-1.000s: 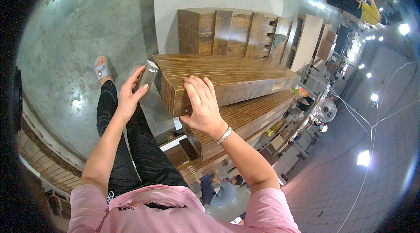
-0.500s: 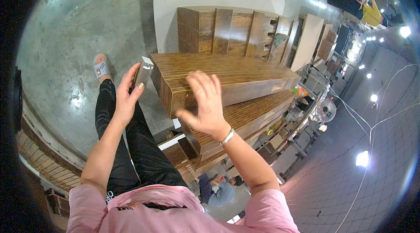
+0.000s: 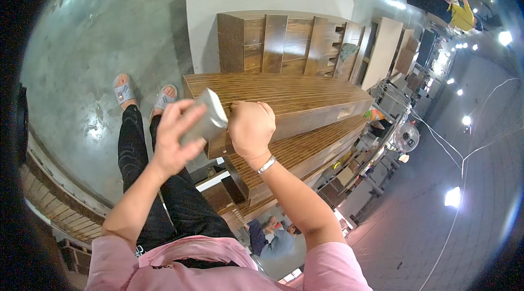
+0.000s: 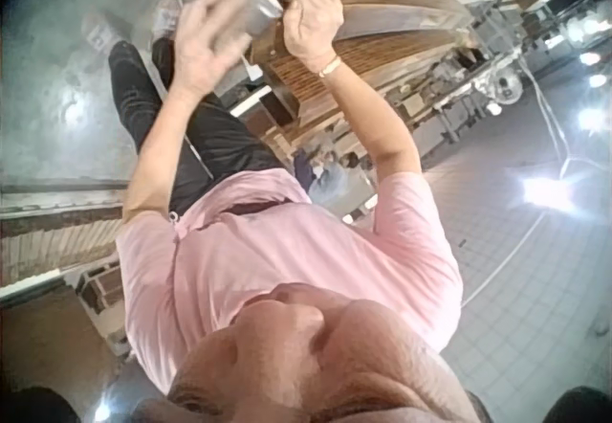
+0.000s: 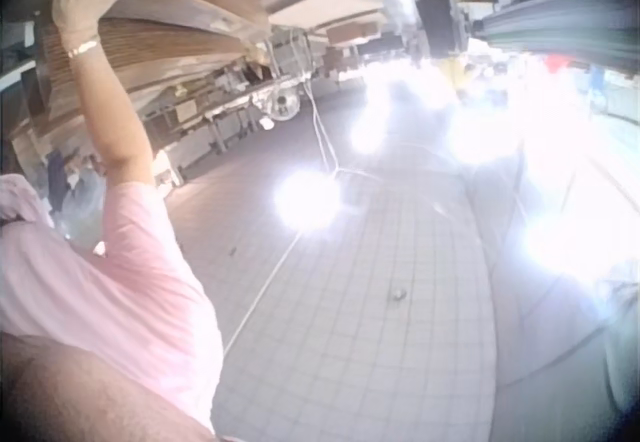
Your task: The person sands wooden boards using a sanding block by rubbing it along their edges and surfaces while holding the pieces in place.
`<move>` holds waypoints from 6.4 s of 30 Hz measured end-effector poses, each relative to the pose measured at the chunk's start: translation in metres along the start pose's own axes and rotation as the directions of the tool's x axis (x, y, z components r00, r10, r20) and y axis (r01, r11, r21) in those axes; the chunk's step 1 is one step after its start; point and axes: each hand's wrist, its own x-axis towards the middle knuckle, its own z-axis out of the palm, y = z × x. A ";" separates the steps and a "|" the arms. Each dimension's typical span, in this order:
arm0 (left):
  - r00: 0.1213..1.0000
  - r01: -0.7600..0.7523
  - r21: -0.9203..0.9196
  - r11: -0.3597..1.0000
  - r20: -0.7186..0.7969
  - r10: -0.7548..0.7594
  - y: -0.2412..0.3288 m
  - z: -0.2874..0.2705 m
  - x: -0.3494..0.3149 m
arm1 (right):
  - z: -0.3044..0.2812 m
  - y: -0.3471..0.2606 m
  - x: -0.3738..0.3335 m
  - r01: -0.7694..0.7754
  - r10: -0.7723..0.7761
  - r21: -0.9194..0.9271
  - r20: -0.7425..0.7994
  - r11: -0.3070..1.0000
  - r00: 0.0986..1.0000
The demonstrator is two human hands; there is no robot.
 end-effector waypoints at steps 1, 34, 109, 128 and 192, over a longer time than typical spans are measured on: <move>0.999 -0.038 0.007 0.999 0.031 0.038 0.002 0.003 -0.003 | 0.000 -0.001 0.001 -0.003 0.003 0.001 0.000 1.000 1.000; 0.993 0.075 -0.082 0.994 0.100 -0.067 0.045 -0.033 -0.027 | 0.007 -0.004 0.004 0.040 -0.040 0.003 -0.050 0.999 0.998; 0.632 0.674 -0.201 0.711 -0.341 -0.696 -0.217 0.057 -0.051 | 0.025 -0.003 0.010 -0.024 0.017 -0.045 -0.155 0.999 0.988; 0.819 0.537 -0.272 0.799 0.393 -0.417 -0.010 0.158 -0.175 | 0.022 -0.005 0.014 -0.030 -0.030 -0.245 -0.240 0.969 0.970; 0.734 0.413 -0.866 0.282 0.133 -0.665 -0.227 0.229 -0.190 | 0.006 0.118 -0.294 -0.142 0.165 0.091 -0.350 0.986 0.922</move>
